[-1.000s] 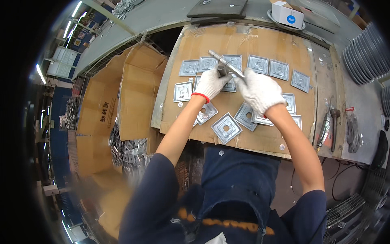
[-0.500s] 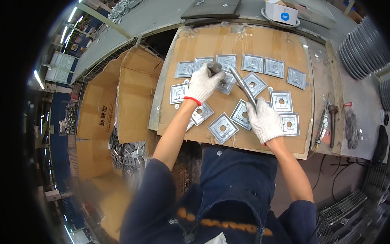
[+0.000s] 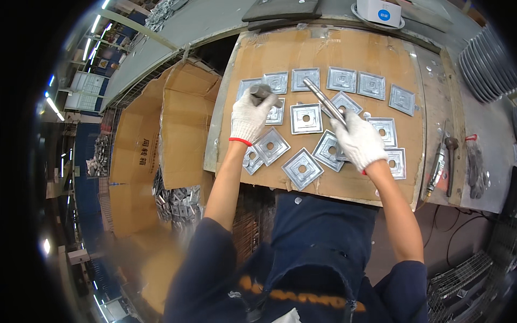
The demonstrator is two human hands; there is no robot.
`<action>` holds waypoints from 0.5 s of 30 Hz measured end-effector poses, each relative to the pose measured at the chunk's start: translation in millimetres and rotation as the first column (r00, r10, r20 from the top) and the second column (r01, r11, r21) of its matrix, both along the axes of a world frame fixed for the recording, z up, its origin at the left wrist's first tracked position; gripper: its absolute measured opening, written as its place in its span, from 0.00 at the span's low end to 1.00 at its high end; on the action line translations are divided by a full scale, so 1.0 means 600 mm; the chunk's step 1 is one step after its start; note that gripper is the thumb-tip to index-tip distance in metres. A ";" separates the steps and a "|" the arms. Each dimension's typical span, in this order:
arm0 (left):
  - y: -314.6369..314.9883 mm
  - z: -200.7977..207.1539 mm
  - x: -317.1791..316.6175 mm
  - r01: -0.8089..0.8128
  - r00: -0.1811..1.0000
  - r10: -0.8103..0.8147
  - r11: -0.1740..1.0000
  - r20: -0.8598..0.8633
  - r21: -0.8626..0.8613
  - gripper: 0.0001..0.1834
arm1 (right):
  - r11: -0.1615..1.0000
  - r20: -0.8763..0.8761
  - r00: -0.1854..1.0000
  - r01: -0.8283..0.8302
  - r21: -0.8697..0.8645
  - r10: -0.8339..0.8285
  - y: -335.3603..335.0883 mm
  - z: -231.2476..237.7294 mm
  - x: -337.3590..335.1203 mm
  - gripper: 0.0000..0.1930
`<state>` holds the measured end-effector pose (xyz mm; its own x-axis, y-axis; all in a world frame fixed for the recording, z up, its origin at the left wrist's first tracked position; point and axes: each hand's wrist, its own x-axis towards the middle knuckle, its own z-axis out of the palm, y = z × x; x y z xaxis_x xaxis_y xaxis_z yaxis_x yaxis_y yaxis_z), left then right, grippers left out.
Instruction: The recorder uses a pneumatic tool to trim edges of metal plates and then uses a metal rod to seat or punch the center of the plates.
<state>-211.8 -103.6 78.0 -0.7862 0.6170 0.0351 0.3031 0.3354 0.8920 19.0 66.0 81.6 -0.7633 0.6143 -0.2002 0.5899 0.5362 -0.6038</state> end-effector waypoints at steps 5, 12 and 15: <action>-0.033 -0.009 -0.016 -0.217 0.974 0.202 0.961 -0.100 -0.172 0.19 | 0.996 0.048 0.999 -0.018 -0.091 0.022 0.005 -0.018 0.039 0.28; -0.027 -0.051 -0.021 -0.180 0.984 0.177 0.978 -0.035 -0.105 0.16 | 0.990 -0.059 0.998 -0.041 -0.138 0.033 -0.007 -0.051 0.060 0.29; -0.033 -0.075 -0.032 -0.128 0.973 0.085 0.972 -0.216 -0.196 0.15 | 0.987 -0.113 0.993 -0.052 -0.152 0.035 -0.012 -0.050 0.054 0.29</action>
